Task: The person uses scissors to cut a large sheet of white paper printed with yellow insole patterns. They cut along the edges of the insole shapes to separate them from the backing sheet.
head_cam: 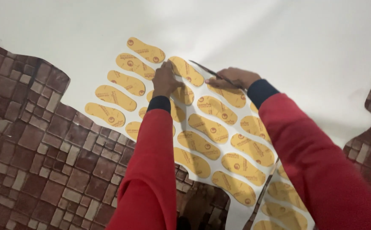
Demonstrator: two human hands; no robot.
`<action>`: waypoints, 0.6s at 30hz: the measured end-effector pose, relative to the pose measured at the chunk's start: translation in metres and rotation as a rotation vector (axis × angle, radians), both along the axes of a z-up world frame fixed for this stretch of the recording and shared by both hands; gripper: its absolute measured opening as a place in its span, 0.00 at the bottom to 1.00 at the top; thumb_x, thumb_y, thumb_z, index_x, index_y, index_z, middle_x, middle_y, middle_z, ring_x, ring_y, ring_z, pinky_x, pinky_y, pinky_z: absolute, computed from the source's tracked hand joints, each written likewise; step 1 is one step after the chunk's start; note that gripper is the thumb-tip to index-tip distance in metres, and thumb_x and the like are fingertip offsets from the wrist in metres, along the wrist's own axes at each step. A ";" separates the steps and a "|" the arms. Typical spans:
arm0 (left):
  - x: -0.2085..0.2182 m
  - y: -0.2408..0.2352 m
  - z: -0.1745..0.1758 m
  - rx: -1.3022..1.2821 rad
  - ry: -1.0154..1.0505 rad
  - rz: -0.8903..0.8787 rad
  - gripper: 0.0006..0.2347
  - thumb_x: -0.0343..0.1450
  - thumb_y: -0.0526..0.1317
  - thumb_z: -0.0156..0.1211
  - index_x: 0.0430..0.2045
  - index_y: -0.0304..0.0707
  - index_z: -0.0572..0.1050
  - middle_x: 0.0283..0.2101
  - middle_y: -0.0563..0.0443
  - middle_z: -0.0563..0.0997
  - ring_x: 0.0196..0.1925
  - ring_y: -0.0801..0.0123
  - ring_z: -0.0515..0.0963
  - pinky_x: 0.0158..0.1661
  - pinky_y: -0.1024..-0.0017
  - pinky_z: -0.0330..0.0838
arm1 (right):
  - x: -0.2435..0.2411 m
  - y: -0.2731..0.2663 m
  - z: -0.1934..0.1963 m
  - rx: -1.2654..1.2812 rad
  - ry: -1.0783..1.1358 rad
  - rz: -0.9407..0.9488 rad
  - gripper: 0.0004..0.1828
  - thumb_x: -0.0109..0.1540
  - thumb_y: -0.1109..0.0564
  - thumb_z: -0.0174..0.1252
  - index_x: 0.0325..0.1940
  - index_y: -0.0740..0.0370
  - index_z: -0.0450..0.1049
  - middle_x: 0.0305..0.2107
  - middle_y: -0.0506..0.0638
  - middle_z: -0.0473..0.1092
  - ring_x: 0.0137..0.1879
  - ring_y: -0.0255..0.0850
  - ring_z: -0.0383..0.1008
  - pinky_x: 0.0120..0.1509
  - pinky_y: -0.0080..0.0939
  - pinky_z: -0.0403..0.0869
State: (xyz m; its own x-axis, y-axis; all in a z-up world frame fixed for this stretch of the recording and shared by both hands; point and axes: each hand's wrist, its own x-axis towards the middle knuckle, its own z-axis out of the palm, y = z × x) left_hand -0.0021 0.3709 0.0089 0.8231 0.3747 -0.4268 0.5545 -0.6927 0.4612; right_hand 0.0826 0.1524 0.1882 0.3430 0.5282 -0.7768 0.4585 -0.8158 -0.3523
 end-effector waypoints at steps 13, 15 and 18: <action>0.006 0.007 -0.010 -0.013 0.029 -0.054 0.29 0.59 0.47 0.78 0.53 0.43 0.71 0.65 0.48 0.70 0.67 0.46 0.69 0.59 0.36 0.71 | 0.006 0.000 -0.037 0.076 -0.074 -0.111 0.37 0.61 0.23 0.41 0.36 0.57 0.76 0.39 0.63 0.77 0.58 0.62 0.74 0.65 0.60 0.70; 0.007 0.006 -0.019 0.002 -0.006 -0.026 0.27 0.59 0.49 0.78 0.49 0.44 0.73 0.58 0.51 0.74 0.64 0.49 0.71 0.56 0.39 0.74 | 0.008 0.001 -0.035 0.041 -0.102 -0.060 0.35 0.59 0.21 0.47 0.35 0.52 0.77 0.36 0.60 0.77 0.56 0.59 0.76 0.64 0.57 0.70; 0.003 0.003 -0.003 0.022 -0.039 0.038 0.18 0.64 0.46 0.70 0.47 0.49 0.76 0.51 0.55 0.77 0.58 0.55 0.76 0.55 0.47 0.76 | 0.009 0.018 -0.021 0.044 -0.037 -0.019 0.37 0.58 0.21 0.46 0.38 0.56 0.75 0.38 0.62 0.78 0.58 0.60 0.75 0.66 0.59 0.69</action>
